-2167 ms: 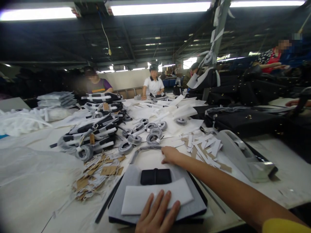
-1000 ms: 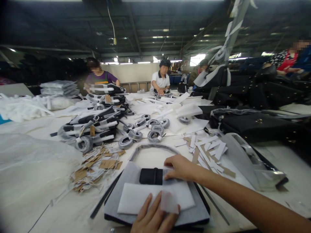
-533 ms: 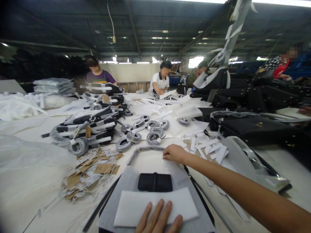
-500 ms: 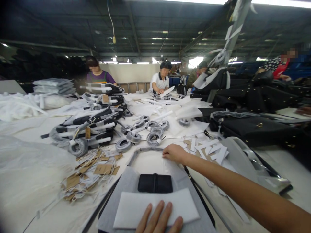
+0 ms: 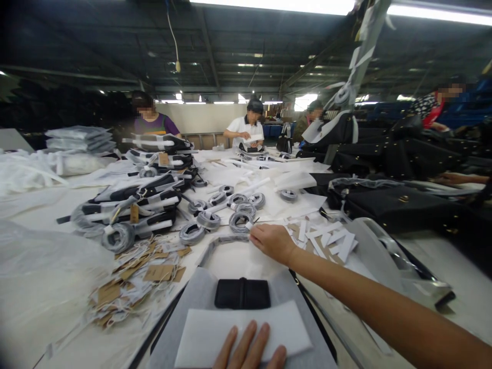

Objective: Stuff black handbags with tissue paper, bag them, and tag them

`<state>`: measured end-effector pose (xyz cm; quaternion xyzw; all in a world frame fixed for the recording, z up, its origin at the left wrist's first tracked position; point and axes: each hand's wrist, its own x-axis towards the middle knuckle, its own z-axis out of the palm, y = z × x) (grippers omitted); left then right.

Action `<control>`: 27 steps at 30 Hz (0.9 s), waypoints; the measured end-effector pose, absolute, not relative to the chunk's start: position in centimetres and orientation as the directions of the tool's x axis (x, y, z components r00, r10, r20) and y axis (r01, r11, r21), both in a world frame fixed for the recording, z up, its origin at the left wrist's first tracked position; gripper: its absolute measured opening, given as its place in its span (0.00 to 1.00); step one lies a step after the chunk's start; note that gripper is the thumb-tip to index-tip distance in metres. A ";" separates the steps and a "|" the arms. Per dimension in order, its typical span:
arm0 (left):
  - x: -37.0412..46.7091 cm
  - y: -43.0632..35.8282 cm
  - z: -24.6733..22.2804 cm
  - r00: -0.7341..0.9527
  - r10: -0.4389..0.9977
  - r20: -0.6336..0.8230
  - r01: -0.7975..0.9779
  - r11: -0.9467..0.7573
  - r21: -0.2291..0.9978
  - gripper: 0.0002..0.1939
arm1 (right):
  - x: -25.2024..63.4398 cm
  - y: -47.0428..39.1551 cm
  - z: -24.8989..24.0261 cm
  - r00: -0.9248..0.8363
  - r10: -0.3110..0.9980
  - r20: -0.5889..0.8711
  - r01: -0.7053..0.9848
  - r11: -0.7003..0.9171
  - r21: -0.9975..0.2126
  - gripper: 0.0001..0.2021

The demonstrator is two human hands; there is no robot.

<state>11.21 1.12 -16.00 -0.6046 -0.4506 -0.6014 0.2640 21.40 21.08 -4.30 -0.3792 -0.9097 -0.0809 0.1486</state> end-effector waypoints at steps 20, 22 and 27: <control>8.5 0.2 -14.5 0.164 0.265 0.950 0.855 -0.519 -0.002 0.14 | 25.9 7.7 -0.9 -0.773 0.472 0.424 0.540 0.840 0.050 0.13; 8.0 0.0 -13.9 0.202 0.289 0.936 0.847 -0.531 -0.020 0.15 | 26.1 6.0 -1.5 -0.770 0.467 0.434 0.538 0.842 0.048 0.14; 6.4 -0.9 -11.5 0.403 0.408 0.819 0.813 -0.571 -0.115 0.17 | 26.7 3.2 -2.7 -0.752 0.477 0.454 0.545 0.838 0.022 0.17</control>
